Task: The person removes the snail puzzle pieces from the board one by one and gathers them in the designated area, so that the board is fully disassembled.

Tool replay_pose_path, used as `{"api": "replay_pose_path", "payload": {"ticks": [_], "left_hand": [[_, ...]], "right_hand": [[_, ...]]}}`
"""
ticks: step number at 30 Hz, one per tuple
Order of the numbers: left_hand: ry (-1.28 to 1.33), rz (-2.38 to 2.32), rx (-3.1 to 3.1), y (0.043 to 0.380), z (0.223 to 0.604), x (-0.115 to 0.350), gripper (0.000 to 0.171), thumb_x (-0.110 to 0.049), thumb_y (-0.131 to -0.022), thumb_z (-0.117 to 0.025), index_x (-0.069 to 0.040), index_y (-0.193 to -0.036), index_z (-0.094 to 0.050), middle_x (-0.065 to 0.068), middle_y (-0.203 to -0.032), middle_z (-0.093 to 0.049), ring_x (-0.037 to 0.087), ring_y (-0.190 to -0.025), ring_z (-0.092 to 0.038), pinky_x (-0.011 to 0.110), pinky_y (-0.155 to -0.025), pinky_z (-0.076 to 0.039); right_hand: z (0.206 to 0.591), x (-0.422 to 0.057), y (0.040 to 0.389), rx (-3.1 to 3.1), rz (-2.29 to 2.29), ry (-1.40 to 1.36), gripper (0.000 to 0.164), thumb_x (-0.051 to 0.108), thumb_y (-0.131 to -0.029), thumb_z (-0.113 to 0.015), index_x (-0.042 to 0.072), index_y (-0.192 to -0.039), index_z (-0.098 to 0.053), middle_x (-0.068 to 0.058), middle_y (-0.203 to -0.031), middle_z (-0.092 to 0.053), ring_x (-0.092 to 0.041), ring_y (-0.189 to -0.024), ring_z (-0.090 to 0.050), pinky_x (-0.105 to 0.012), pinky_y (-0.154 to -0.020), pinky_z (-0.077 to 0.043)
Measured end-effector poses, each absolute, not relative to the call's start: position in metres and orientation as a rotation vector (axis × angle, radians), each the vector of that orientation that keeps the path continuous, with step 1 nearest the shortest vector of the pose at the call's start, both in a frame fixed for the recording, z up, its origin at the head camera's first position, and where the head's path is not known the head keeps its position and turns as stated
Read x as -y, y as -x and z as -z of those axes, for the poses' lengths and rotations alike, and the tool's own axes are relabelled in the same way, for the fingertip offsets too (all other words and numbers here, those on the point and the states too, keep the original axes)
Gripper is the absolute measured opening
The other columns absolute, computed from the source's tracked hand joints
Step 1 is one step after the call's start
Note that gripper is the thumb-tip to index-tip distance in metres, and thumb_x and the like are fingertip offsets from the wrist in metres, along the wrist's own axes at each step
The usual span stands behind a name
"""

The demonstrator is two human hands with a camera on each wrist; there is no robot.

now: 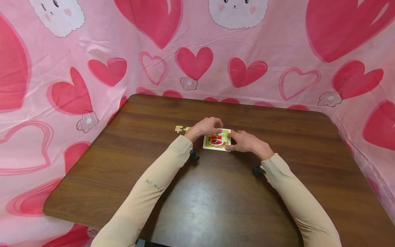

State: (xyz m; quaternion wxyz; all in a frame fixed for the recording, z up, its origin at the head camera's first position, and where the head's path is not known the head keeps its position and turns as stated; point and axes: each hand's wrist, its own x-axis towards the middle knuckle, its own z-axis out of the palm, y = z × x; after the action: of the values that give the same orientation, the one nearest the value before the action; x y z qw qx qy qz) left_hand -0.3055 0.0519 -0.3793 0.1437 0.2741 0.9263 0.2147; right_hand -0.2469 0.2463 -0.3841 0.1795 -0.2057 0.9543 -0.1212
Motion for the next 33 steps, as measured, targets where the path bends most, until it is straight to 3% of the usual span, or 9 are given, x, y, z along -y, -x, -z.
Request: {"api": "replay_pose_path", "payload": {"ticks": [7,16,25,33], "left_hand": [[-0.767,-0.535,-2.657,0.3,0.385,-0.062,0.032,-0.026,-0.096,-0.061,-0.018,-0.126,-0.062,0.003,-0.13,-0.061,0.017,-0.104,-0.057,0.033,-0.093,-0.048],[-0.741,-0.469,-2.67,0.297,0.388,-0.07,0.039,-0.023,-0.095,-0.061,-0.019,-0.133,-0.059,0.001,-0.135,-0.06,0.014,-0.104,-0.057,0.031,-0.091,-0.048],[-0.748,-0.402,-2.704,0.299,0.386,-0.078,0.034,-0.024,-0.095,-0.063,-0.015,-0.127,-0.058,0.002,-0.124,-0.061,0.015,-0.105,-0.056,0.033,-0.094,-0.049],[-0.641,-0.399,-2.687,0.297,0.386,-0.081,0.032,-0.026,-0.093,-0.066,-0.018,-0.122,-0.055,0.005,-0.12,-0.05,0.018,-0.099,-0.052,0.037,-0.085,-0.05]], "right_hand": [[0.385,-0.247,0.247,-2.714,0.331,0.609,0.07,0.047,-0.092,-0.064,0.005,-0.144,-0.044,-0.024,-0.144,-0.049,-0.052,-0.138,-0.032,-0.069,-0.105,-0.031],[0.385,-0.248,0.247,-2.729,0.338,0.644,0.07,0.043,-0.091,-0.066,0.001,-0.142,-0.044,-0.026,-0.142,-0.05,-0.052,-0.137,-0.035,-0.066,-0.106,-0.032],[0.385,-0.249,0.248,-2.722,0.34,0.642,0.075,0.044,-0.091,-0.066,-0.001,-0.145,-0.041,-0.028,-0.146,-0.044,-0.051,-0.137,-0.035,-0.065,-0.107,-0.031],[0.385,-0.248,0.248,-2.711,0.335,0.641,0.075,0.042,-0.092,-0.065,-0.002,-0.147,-0.039,-0.029,-0.152,-0.035,-0.053,-0.139,-0.031,-0.065,-0.109,-0.028]]}}
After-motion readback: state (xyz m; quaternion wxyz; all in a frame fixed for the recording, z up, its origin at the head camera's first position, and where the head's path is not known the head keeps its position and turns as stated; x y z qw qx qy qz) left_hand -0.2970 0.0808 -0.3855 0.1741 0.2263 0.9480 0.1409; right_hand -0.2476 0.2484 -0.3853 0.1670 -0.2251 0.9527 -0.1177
